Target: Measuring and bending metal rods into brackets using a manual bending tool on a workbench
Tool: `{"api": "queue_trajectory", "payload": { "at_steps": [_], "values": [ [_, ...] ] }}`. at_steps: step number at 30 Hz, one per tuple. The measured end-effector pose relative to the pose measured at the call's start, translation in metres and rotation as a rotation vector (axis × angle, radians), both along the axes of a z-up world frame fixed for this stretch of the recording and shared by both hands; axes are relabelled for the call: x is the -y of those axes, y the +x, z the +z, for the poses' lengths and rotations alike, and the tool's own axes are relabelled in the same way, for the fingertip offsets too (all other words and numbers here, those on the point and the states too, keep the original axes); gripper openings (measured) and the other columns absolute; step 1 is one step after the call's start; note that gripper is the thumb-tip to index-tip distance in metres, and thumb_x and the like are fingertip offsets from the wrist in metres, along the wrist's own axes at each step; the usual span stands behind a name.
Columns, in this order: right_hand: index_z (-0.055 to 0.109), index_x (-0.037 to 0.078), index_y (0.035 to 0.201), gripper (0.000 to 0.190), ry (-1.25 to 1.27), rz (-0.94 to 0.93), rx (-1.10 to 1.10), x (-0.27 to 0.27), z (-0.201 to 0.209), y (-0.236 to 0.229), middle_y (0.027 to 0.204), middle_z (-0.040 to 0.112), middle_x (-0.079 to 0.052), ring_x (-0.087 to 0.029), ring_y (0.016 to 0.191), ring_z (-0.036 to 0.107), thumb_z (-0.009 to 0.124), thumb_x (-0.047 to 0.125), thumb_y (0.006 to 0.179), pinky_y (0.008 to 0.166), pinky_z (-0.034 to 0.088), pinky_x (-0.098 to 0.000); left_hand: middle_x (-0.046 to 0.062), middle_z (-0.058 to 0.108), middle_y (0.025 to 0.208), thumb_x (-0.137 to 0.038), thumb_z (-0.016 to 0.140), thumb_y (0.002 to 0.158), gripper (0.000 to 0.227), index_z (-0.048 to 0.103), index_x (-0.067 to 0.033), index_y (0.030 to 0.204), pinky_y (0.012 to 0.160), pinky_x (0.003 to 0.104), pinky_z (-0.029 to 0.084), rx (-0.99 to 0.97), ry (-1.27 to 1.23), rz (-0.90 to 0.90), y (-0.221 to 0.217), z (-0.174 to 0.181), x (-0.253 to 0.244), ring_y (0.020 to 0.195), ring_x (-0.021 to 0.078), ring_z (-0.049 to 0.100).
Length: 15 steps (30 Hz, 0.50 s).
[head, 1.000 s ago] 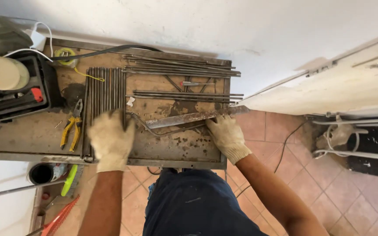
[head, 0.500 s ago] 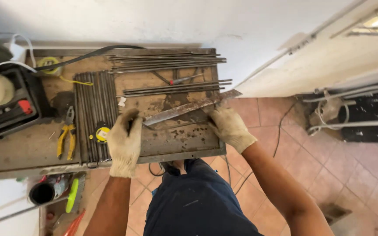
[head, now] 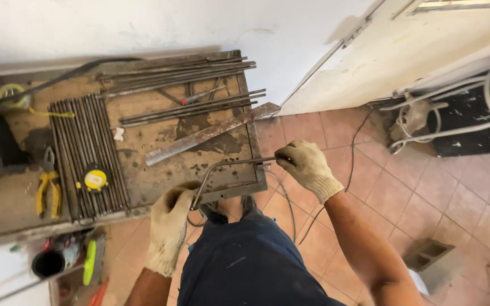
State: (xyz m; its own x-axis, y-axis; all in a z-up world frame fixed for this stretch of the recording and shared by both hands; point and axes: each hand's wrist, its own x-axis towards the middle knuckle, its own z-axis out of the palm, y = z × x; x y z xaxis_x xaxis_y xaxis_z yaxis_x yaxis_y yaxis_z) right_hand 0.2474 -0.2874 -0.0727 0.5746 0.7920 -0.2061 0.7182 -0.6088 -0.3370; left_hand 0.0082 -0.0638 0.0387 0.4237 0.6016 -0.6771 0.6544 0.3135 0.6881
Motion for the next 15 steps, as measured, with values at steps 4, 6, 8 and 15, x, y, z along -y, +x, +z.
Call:
{"api": "queue_trajectory", "payload": {
  "at_steps": [4,6,8,15],
  "values": [
    [0.074,0.029,0.107,0.028,0.101,0.050,0.120,0.021,-0.040,0.012,0.095,0.072,-0.003,-0.028,0.095,0.069,0.065,0.051,0.091,0.080,0.056,-0.0441,0.018,0.078,0.098,-0.034,0.066,0.087,0.033,0.078,-0.0114,0.108,0.098,0.052,0.051,-0.053,0.112,-0.178,0.003,-0.026,0.015,0.108,0.0371,0.071],
    [0.074,0.030,0.108,0.026,0.091,0.100,0.154,0.021,-0.036,0.014,0.096,0.073,-0.003,-0.027,0.094,0.070,0.072,0.044,0.086,0.079,0.057,-0.0437,0.021,0.076,0.095,-0.024,0.061,0.089,0.047,0.066,-0.0103,0.134,0.085,0.044,0.058,-0.065,0.039,-0.234,0.012,-0.029,0.018,0.093,0.0315,0.073],
    [0.074,0.031,0.108,0.026,0.080,0.106,0.172,0.023,-0.042,0.017,0.095,0.073,-0.002,-0.026,0.093,0.071,0.072,0.045,0.086,0.078,0.058,-0.0422,0.019,0.075,0.089,-0.024,0.058,0.091,0.048,0.064,-0.0113,0.137,0.082,0.046,0.058,-0.064,0.068,-0.286,0.014,-0.034,0.019,0.085,0.0288,0.073],
    [0.074,0.034,0.107,0.026,0.044,0.117,0.200,0.025,-0.050,0.017,0.094,0.073,0.002,-0.021,0.092,0.072,0.071,0.048,0.085,0.076,0.058,-0.0382,0.019,0.078,0.100,-0.029,0.054,0.092,0.049,0.062,-0.0212,0.140,0.099,0.053,0.053,-0.083,0.157,-0.409,0.009,-0.058,0.027,0.106,0.0358,0.072]
  ]
}}
